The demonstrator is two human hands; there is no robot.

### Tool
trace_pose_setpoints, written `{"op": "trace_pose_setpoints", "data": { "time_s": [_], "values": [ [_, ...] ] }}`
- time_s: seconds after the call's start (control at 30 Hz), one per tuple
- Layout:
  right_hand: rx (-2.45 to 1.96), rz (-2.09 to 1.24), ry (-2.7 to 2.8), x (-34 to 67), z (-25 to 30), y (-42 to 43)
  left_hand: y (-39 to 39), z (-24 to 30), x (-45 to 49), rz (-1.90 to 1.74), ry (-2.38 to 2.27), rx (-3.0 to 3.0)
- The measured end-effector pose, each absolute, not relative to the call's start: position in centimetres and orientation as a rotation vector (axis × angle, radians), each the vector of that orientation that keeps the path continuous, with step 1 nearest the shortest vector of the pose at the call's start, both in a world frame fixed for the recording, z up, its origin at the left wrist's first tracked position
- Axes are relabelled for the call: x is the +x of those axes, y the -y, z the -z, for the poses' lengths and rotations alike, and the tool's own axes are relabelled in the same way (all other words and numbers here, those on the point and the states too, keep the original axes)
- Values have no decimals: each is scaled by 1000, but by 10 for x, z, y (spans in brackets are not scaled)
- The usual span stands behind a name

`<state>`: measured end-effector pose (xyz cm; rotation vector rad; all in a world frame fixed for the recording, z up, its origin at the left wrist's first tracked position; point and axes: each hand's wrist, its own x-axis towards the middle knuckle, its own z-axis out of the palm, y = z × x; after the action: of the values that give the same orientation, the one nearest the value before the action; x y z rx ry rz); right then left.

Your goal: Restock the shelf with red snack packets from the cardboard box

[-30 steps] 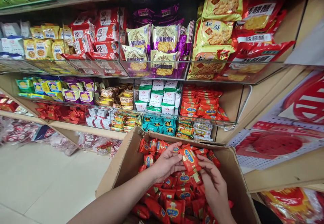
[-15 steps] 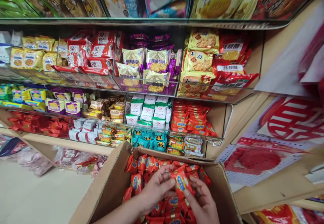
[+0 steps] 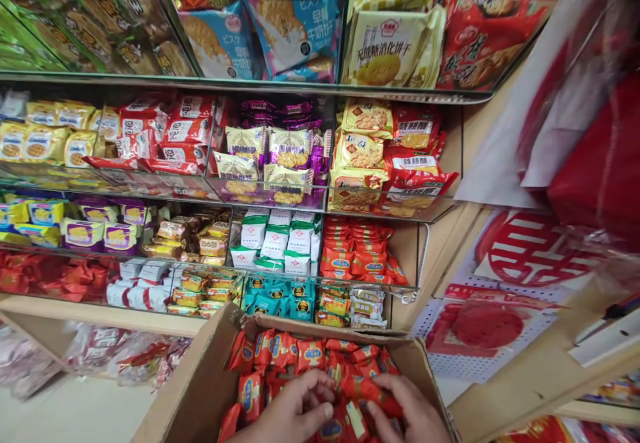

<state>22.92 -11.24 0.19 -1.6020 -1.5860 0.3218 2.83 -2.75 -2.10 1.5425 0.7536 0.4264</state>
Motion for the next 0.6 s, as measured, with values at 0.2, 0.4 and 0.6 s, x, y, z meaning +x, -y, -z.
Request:
{"op": "trace_pose_setpoints", "data": {
  "time_s": [0.2, 0.4, 0.6],
  "values": [
    [-1394, -296, 928, 260, -54, 93, 27, 25, 30, -358, -734, 1510],
    [-1218, -322, 737, 269, -97, 11, 32, 33, 29, -300, -726, 1531],
    [-1289, -494, 644, 293, -111, -68, 28, 35, 26, -210, -672, 1596]
  ]
}}
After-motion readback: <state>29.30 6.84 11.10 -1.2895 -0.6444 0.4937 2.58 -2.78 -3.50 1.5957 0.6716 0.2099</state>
